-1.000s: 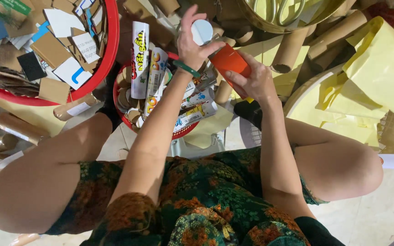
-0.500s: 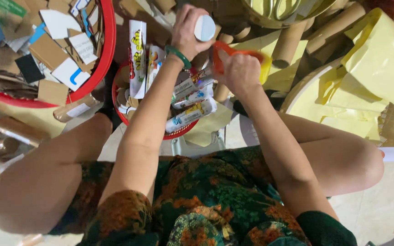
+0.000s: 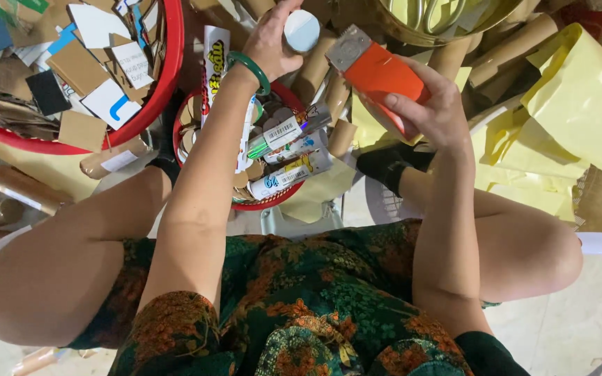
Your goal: Wrapping cylindrical cardboard tubes with paper and labels and securing them with tape.
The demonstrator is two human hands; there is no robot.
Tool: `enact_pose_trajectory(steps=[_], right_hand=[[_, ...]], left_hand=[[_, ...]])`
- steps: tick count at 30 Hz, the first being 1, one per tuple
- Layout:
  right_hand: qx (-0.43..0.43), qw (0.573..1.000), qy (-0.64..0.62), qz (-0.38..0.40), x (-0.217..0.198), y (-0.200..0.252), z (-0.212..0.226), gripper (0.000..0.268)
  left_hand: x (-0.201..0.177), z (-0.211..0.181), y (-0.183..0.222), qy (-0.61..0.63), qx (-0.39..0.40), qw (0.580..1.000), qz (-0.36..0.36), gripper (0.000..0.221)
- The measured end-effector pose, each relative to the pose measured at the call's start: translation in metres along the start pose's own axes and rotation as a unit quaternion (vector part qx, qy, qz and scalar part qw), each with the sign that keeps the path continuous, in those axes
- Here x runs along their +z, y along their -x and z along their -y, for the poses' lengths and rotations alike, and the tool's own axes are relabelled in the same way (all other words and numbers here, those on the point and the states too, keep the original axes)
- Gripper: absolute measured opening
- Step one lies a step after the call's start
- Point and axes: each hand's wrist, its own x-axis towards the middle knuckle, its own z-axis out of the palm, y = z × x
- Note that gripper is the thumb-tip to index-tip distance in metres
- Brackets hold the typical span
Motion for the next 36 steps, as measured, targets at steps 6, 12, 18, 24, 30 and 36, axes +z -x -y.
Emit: enact_pose_trajectory(steps=[6,12,18,24,30,36], right_hand=[[-0.067,0.990,-0.126,0.021,0.005,-0.001,0.021,0.069],[-0.105,0.984,-0.138,0.041,0.004,-0.005,0.022,0.071],[-0.055,0.997,-0.023,0.044,-0.016,0.008,0.009,0.071],[0.027,0.991,0.121,0.049,-0.037,0.015,-0.012,0.065],[0.064,0.986,0.153,0.001,0.034,-0.024,-0.029,0.067],[-0.052,0.996,0.071,0.007,0.033,-0.028,-0.069,0.068]], left_hand=[[-0.016,-0.033,-0.014,0.029,-0.060,0.994,-0.091,0.072],[-0.019,-0.086,-0.042,0.529,-0.350,0.773,0.004,0.032],[0.022,0.014,-0.060,0.153,-0.335,0.923,-0.107,0.018],[0.013,0.069,-0.044,0.068,-0.295,0.948,-0.098,0.020],[0.063,0.132,-0.016,-0.295,-0.199,0.927,-0.117,0.019],[0.047,0.003,-0.011,0.206,-0.155,0.945,-0.203,0.035]])
